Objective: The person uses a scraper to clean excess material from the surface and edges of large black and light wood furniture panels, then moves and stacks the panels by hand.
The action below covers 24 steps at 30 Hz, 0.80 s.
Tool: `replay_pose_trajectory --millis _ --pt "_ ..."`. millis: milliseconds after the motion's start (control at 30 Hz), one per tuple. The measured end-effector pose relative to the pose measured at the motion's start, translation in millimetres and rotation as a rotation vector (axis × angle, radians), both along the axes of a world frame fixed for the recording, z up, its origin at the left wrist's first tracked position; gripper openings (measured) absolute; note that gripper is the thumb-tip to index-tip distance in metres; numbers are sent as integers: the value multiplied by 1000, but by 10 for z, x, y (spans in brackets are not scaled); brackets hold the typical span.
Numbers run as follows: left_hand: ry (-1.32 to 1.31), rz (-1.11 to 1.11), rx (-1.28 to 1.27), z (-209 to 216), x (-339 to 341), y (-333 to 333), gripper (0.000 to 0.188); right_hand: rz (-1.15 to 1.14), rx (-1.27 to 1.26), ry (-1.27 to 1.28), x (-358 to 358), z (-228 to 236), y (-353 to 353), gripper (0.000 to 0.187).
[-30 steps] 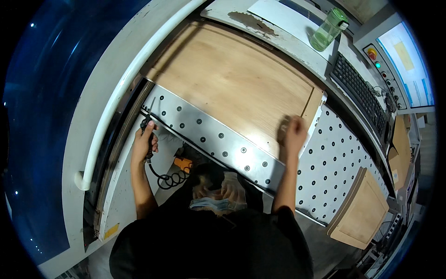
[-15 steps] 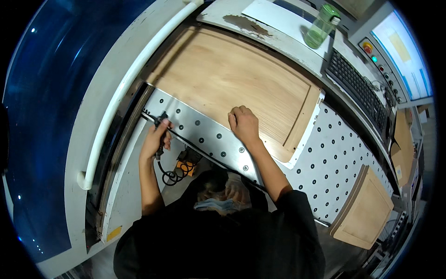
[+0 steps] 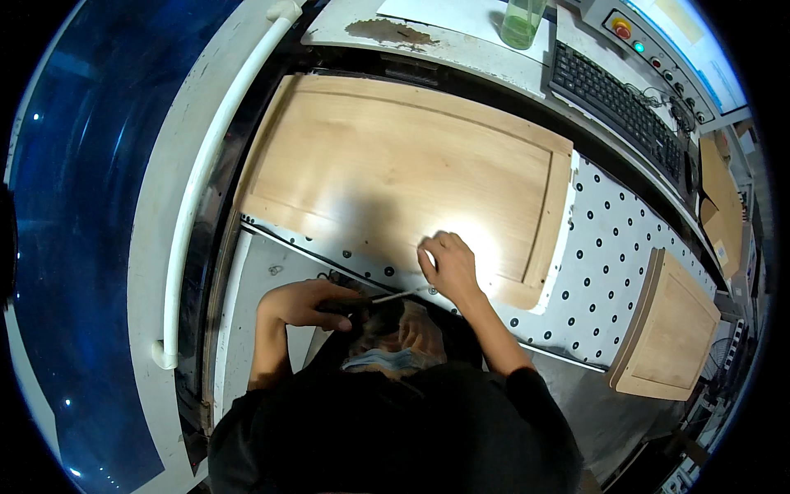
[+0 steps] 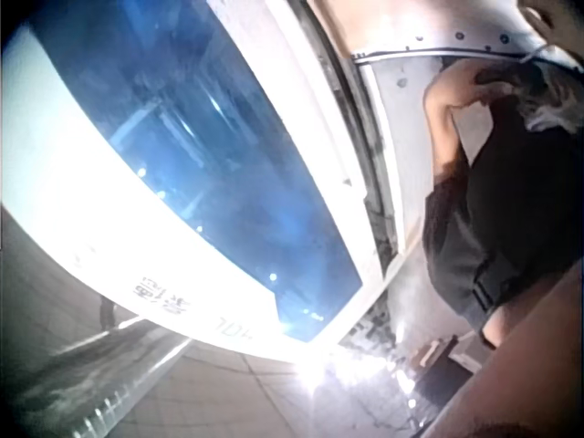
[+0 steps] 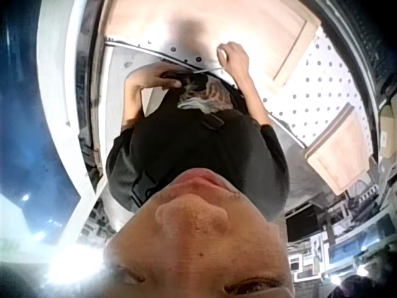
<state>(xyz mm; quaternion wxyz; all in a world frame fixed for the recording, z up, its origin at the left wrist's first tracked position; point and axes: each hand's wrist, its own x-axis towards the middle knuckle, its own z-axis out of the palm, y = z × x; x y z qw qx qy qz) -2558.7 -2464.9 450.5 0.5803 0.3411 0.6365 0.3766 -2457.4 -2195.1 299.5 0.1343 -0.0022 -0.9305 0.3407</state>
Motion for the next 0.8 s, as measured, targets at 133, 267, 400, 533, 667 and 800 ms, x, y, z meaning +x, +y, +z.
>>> replay_pose_trajectory --millis 133,267,400,533,667,800 --pt "-63 34 -225 -257 -238 -35 40 28 -92 -100 353 161 146 9" --pt "206 789 -111 -489 -920 -244 44 -141 -240 -132 457 238 436 12" --pt "247 1229 -57 -507 -1512 -478 51 -431 -261 -95 532 140 831 16" --pt "187 1237 -67 -539 -1961 -487 48 -564 -227 -71 594 236 1173 18" --pt "61 1237 -39 -677 -2256 -496 47 -650 -241 -72 667 308 1292 17" --pt "-27 1339 51 -723 -2387 -480 46 -664 -247 -46 721 247 1318 16"
